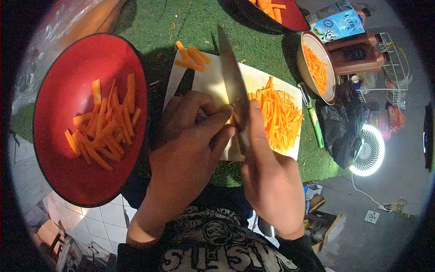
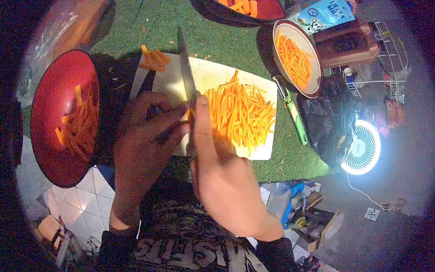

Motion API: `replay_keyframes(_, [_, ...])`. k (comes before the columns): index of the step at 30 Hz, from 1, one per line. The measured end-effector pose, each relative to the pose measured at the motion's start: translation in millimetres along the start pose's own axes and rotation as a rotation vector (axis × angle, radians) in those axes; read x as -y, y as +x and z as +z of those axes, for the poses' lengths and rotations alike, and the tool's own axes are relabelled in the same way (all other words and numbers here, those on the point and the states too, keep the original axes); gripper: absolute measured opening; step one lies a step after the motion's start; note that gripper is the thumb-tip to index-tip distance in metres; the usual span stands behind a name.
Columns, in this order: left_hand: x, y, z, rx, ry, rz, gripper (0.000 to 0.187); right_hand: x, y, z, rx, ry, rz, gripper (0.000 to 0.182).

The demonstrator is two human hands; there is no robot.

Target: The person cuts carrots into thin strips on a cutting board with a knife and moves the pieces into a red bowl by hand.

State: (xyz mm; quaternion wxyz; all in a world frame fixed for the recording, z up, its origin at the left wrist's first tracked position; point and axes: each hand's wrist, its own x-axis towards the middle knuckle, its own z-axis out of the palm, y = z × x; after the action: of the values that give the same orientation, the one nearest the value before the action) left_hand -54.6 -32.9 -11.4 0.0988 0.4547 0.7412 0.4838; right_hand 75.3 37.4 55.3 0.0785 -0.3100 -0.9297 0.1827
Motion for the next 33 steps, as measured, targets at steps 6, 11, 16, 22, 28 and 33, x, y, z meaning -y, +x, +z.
replay_keyframes(6, [0,0,-1,-0.023,0.038,0.037,0.028,3,19,-2,0.067,0.051,0.115,0.082])
replay_keyframes(11, [0,-1,-1,-0.052,0.023,0.019,0.026,2,8,-16,0.061,0.016,0.144,0.077])
replay_keyframes(16, [-3,0,-5,0.013,0.054,-0.032,0.030,9,1,-15,0.131,0.091,0.202,0.072])
replay_keyframes(22, [-5,0,-5,0.040,0.044,-0.071,0.031,2,-2,-5,0.058,0.083,0.072,0.080])
replay_keyframes(28, [-3,-1,-1,0.001,0.049,-0.028,0.027,6,11,2,0.073,0.055,0.110,0.084])
replay_keyframes(33, [-2,0,0,-0.045,0.013,-0.018,0.025,0,19,-2,0.037,0.065,0.101,0.080])
